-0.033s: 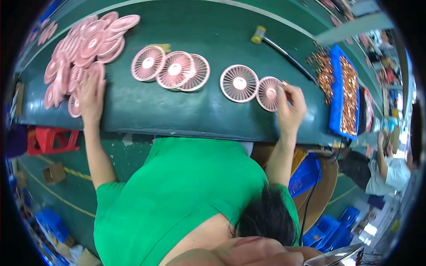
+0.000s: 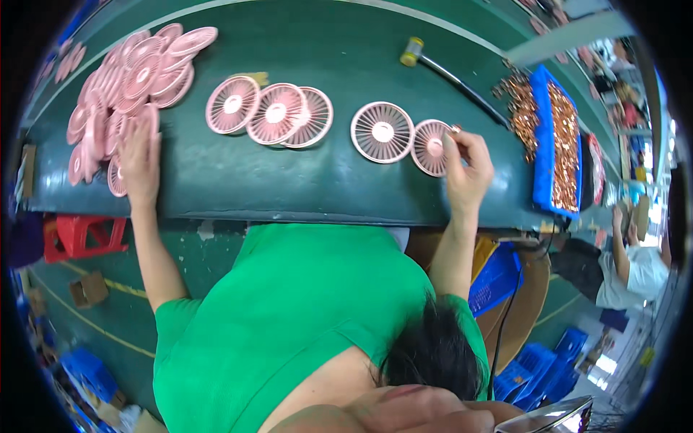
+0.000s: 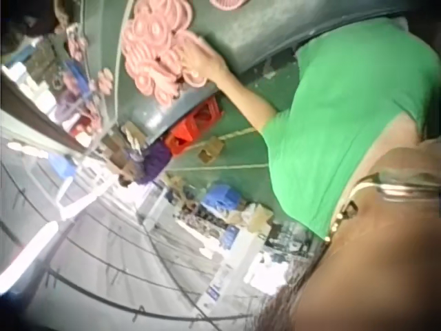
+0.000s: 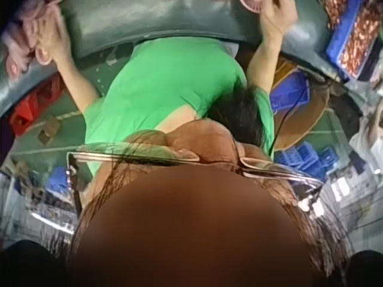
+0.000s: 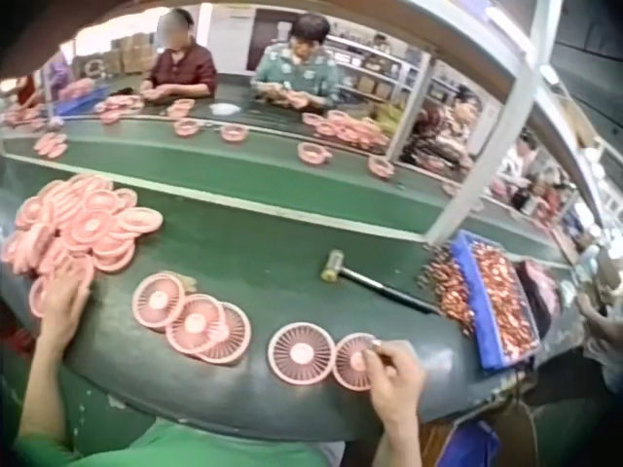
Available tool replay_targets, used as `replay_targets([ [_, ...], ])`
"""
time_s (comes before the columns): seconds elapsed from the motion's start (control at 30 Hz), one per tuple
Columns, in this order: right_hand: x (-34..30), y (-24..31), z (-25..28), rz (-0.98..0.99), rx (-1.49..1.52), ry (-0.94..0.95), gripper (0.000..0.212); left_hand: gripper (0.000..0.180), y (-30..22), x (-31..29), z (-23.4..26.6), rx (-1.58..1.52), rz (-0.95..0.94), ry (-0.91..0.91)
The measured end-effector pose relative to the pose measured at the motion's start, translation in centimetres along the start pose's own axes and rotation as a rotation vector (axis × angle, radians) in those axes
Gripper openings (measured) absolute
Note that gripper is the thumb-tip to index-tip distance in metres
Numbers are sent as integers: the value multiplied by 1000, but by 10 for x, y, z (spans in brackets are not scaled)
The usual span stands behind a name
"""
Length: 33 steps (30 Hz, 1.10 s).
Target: The person assembles decorative rings onto pink fan covers by hand, using a hammer to secure the rings in place.
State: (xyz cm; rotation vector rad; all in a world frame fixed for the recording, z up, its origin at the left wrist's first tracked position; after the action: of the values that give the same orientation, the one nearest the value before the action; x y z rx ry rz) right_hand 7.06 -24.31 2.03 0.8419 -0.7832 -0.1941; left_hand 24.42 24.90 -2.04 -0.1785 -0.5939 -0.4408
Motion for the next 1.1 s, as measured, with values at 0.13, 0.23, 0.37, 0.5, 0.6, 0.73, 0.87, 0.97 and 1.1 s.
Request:
replay_targets([
  [0.13,-6,7,2,-17,112,-28,11,32,-9,19,6,-133,-43,-146],
  [0.23,-11,13,1,-5,163,14,9,34,-22,21,15,-176,-128,-343],
  [0.37,-13,34,-5,112,132,-16,10,25,-67,18,26,-382,10,-446],
  [0.5,-22,55,-17,321,54,24,19,23,-145,24,29,-862,243,-459],
  [0.6,-21,83,-31,539,49,28,24,21,-214,28,30,-1296,355,-212],
  [0.73,-19,103,-41,610,95,44,24,20,-266,39,37,-1807,460,168],
  [0.87,-16,100,-46,587,-32,-20,17,30,-278,41,48,-1766,373,290],
  [0.97,-14,104,-45,480,-136,117,14,38,-285,39,49,-1849,403,314],
  [1.1,-13,97,-39,419,-124,286,13,44,-282,35,42,-1614,297,395],
])
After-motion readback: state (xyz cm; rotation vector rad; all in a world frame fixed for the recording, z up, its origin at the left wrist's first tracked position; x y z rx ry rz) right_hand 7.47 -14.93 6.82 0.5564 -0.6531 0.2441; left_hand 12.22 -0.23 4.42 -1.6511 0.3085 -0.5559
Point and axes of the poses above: each hand's wrist, its own x-axis towards the middle knuckle, its own z-axis out of the back of the hand, y = z × x, the point moved 1 cm from there along x, towards the middle knuckle, and after that the axes turned 3 degrees about -y, right-handed, at the moved point
